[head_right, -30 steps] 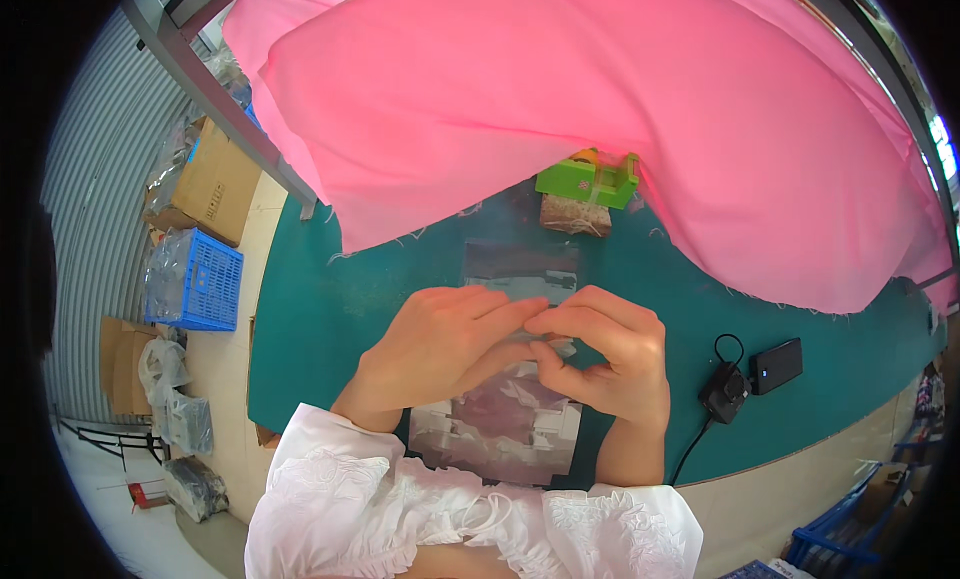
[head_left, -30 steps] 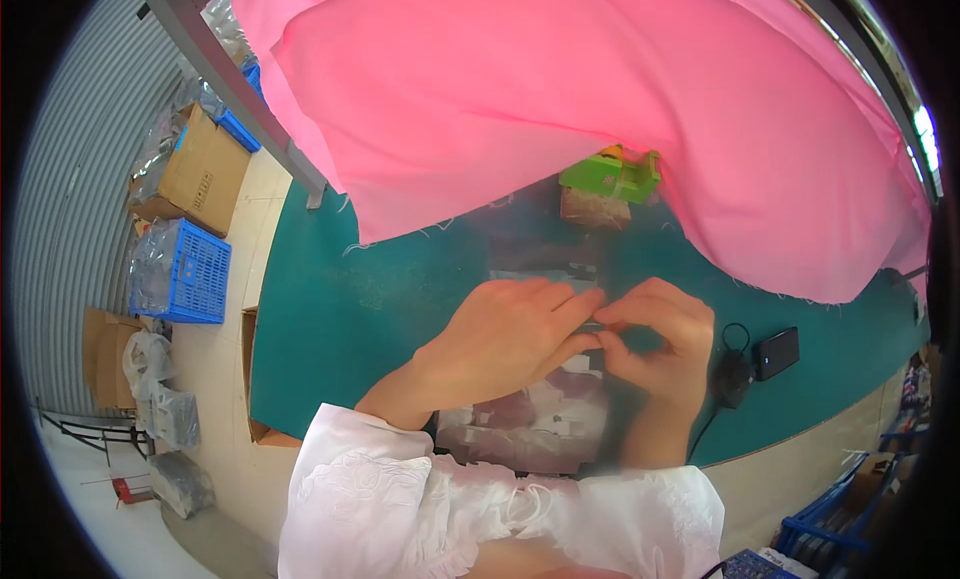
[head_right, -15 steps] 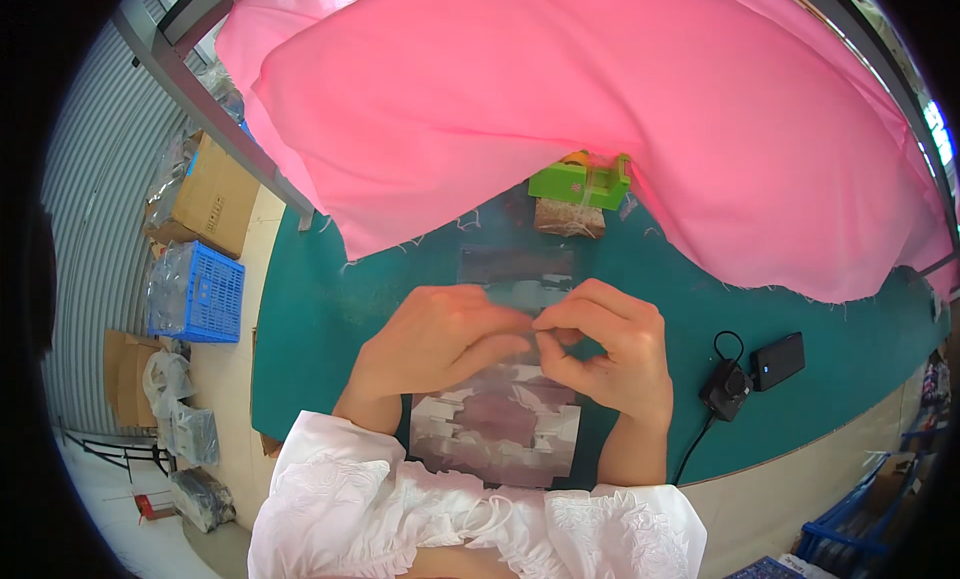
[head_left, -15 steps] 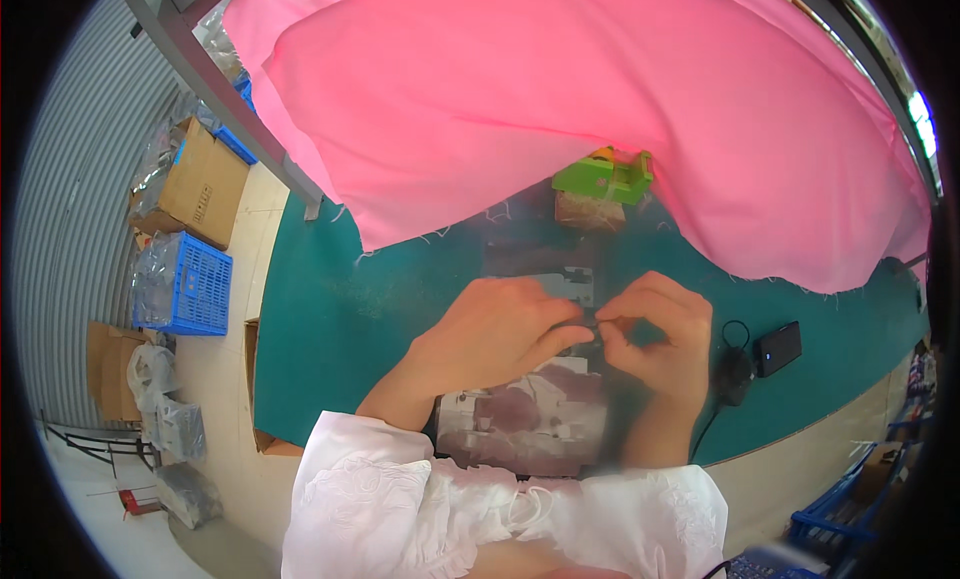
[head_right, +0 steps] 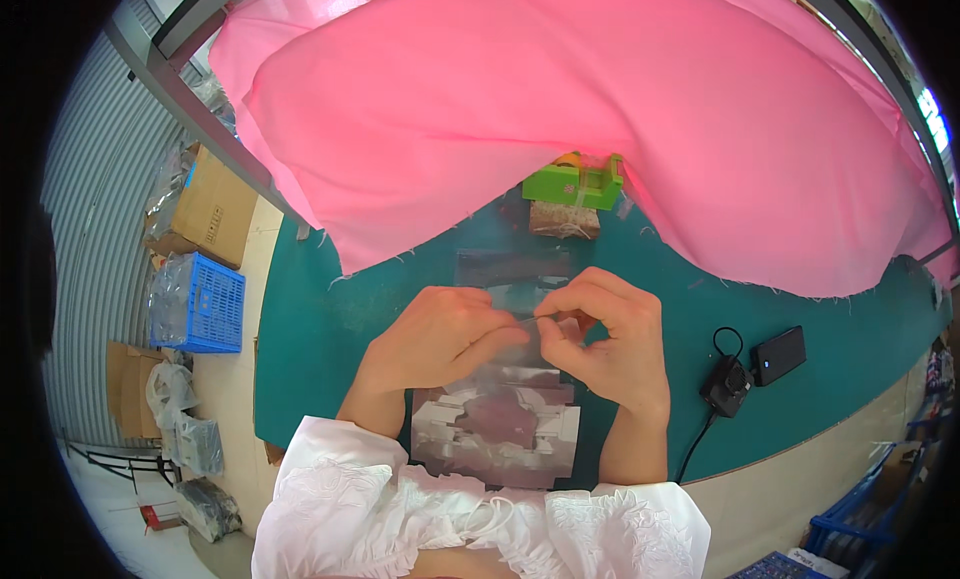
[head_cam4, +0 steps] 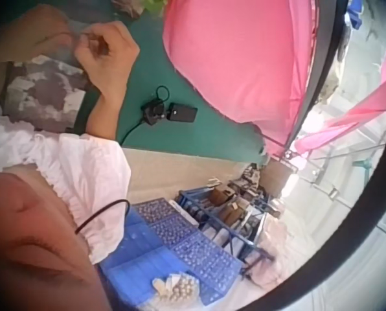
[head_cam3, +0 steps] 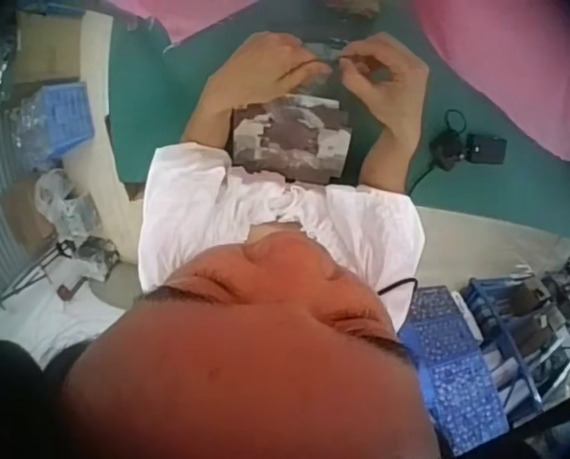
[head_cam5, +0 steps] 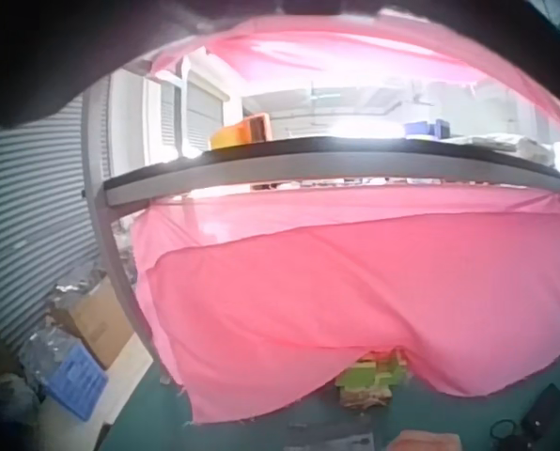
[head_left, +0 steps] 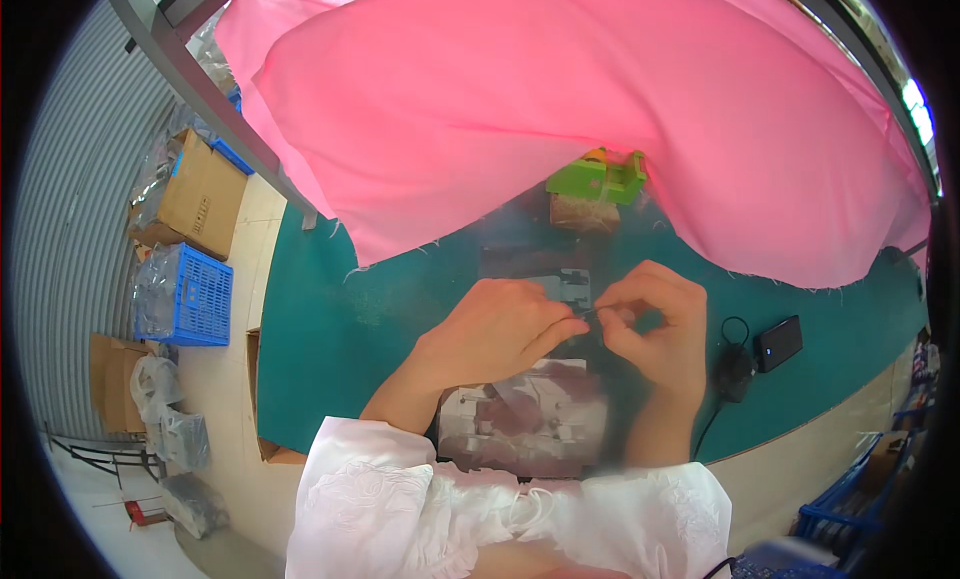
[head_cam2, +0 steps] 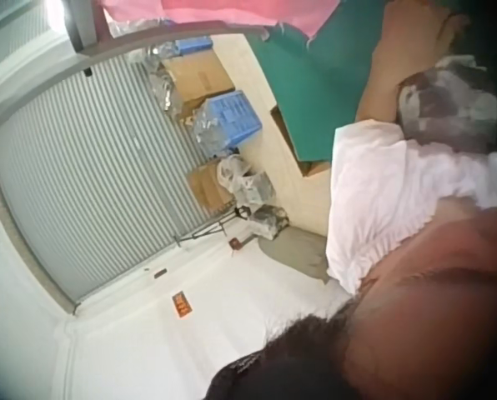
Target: Packaging small items into plastic sleeves/bags at a workstation.
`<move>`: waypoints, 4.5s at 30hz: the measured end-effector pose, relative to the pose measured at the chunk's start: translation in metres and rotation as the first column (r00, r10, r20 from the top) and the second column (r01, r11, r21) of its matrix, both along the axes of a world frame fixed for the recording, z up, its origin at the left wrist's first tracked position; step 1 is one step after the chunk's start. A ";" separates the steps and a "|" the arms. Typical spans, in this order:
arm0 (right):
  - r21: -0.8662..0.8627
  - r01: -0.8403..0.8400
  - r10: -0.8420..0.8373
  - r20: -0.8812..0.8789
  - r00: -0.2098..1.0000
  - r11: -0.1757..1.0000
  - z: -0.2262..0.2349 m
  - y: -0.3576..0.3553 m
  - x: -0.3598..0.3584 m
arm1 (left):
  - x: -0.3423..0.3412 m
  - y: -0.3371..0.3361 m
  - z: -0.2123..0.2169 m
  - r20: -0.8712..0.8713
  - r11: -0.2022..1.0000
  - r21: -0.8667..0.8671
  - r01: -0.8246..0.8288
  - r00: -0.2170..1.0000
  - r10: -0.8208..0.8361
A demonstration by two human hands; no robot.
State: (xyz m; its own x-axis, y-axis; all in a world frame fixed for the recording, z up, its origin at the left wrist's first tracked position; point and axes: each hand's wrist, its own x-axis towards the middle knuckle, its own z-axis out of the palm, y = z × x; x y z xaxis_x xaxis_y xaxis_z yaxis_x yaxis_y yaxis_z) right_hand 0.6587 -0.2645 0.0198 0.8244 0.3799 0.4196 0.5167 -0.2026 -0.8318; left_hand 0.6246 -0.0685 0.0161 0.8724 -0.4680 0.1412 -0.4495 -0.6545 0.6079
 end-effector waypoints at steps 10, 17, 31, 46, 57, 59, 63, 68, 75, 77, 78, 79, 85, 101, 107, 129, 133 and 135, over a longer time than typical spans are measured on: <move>0.008 0.009 -0.008 -0.046 0.999 1.000 0.001 -0.003 0.002 | -0.001 0.005 -0.001 0.005 1.000 -0.003 -0.025 1.000 0.025; 0.010 0.011 -0.010 -0.069 0.998 1.000 0.002 -0.010 0.006 | 0.004 0.012 -0.004 0.054 1.000 -0.016 0.003 0.999 -0.002; 0.057 0.010 -0.010 -0.002 1.000 0.998 -0.002 -0.009 0.007 | 0.005 0.028 0.003 -0.190 0.995 -0.100 -0.015 0.982 -0.005; 0.297 0.020 0.071 -0.293 0.953 0.955 -0.007 -0.017 0.008 | 0.014 0.029 -0.004 -0.052 0.685 -0.699 -0.204 0.970 0.237; 0.364 -0.321 0.456 -0.388 0.801 0.874 -0.018 -0.002 0.019 | 0.004 -0.002 0.000 0.029 0.857 -0.501 -0.119 0.988 0.155; 0.449 -0.320 0.504 -0.385 0.773 0.834 -0.024 -0.001 0.020 | 0.005 -0.003 -0.003 0.071 0.864 -0.491 -0.115 0.983 0.171; 0.522 -0.233 0.449 -0.335 0.829 0.821 -0.027 0.001 0.019 | 0.010 -0.005 -0.002 0.327 0.945 -0.316 -0.084 0.926 0.191; 0.553 -0.224 0.414 -0.248 0.876 0.803 -0.031 0.001 0.019 | 0.009 -0.011 0.000 0.460 0.985 -0.157 -0.076 0.876 0.141; 0.504 -0.177 0.316 -0.206 0.926 0.845 -0.019 0.008 0.011 | 0.003 -0.015 -0.007 0.385 0.982 -0.135 -0.130 0.907 0.172; 0.471 -0.136 0.256 -0.202 0.945 0.872 -0.014 0.006 0.010 | 0.003 -0.014 -0.007 0.355 0.985 -0.119 -0.126 0.921 0.161; 0.307 -0.180 0.214 -0.078 0.974 0.935 -0.012 0.001 0.012 | 0.003 -0.015 -0.006 0.354 0.985 -0.115 -0.126 0.922 0.159; 0.130 -0.196 0.190 0.052 0.980 0.972 -0.010 -0.002 0.012 | 0.004 -0.016 -0.006 0.354 0.986 -0.111 -0.125 0.922 0.157; 0.012 -0.017 0.014 0.243 0.970 1.000 -0.007 0.005 0.006 | -0.001 -0.016 -0.005 0.316 0.985 -0.079 -0.152 0.934 0.169; -0.016 0.025 -0.022 0.174 0.985 1.000 -0.008 0.008 0.008 | 0.004 -0.016 -0.005 0.124 0.987 -0.144 -0.074 0.988 0.092; -0.001 0.043 -0.043 0.144 0.989 0.999 -0.013 0.005 0.008 | 0.008 -0.014 -0.010 0.020 0.983 -0.164 -0.082 0.996 0.086; -0.053 0.136 -0.119 0.241 0.963 0.989 -0.015 -0.003 0.015 | 0.022 -0.015 -0.029 0.090 0.977 -0.211 -0.026 0.995 0.046; -0.046 0.144 -0.131 0.222 0.966 0.988 -0.014 -0.007 0.015 | 0.022 -0.016 -0.020 0.085 0.978 -0.209 -0.018 0.996 0.036; -0.041 0.155 -0.142 0.221 0.965 0.987 -0.013 -0.009 0.015 | 0.023 -0.015 -0.020 0.085 0.982 -0.191 -0.011 0.996 0.027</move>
